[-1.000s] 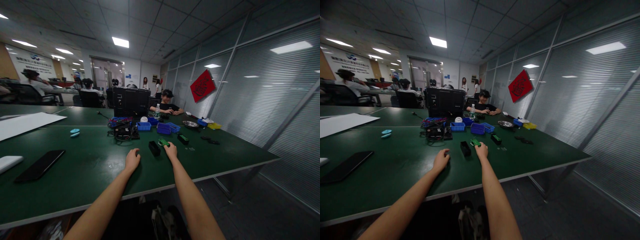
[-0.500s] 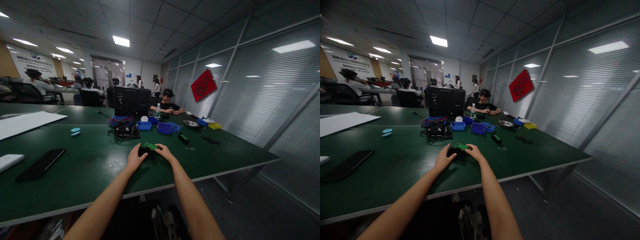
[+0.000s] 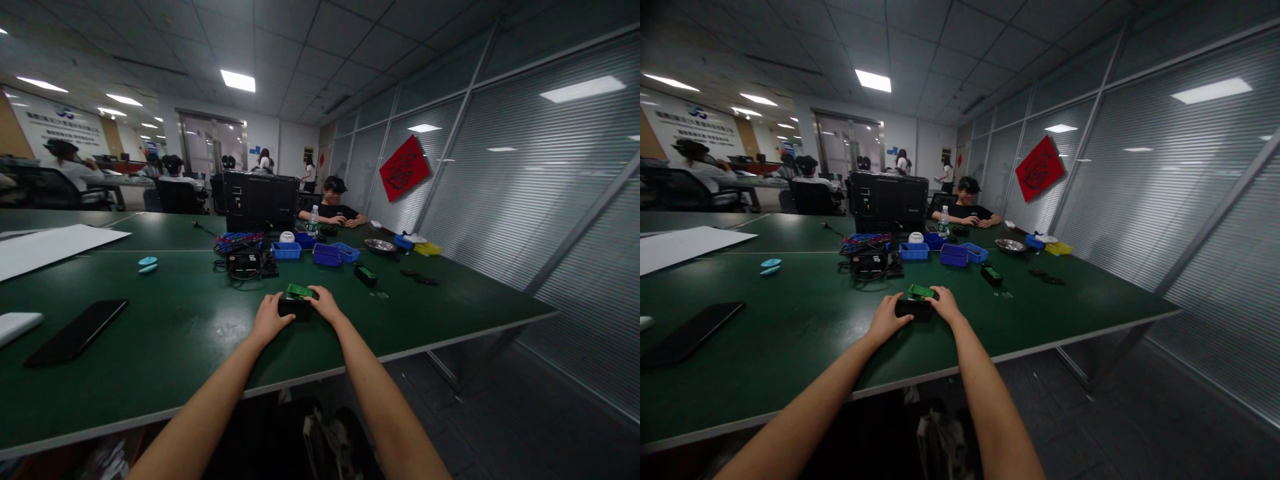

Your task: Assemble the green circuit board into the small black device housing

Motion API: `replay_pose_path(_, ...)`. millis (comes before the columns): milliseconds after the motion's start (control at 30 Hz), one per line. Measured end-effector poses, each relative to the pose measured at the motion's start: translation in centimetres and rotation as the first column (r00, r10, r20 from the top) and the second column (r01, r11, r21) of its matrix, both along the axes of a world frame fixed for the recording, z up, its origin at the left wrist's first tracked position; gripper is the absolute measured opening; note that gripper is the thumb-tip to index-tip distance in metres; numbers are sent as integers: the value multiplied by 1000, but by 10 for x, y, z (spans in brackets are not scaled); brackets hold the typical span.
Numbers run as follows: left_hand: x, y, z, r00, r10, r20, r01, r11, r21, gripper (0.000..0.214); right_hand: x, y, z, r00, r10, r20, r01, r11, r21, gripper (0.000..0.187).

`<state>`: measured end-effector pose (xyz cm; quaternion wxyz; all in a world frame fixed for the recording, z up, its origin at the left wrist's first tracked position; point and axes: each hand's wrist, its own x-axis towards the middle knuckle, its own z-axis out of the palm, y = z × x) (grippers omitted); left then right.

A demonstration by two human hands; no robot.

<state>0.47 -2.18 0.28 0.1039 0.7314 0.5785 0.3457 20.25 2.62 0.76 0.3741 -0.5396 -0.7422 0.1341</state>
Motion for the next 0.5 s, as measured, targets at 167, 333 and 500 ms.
replay_pose_path(167,-2,2,-2,999,-37,-13,37,999,-8,54,3,-1,6,968,-39,-249,36,999,-19,38)
replay_pose_path(333,-3,5,-2,998,-30,51,31,999,-20,55,-2,-12,15,777,160,-609,-220,975,-25,46)
replay_pose_path(500,-3,4,2,989,-27,145,41,995,-95,59,-13,-19,17,743,241,-624,-372,924,-87,43)
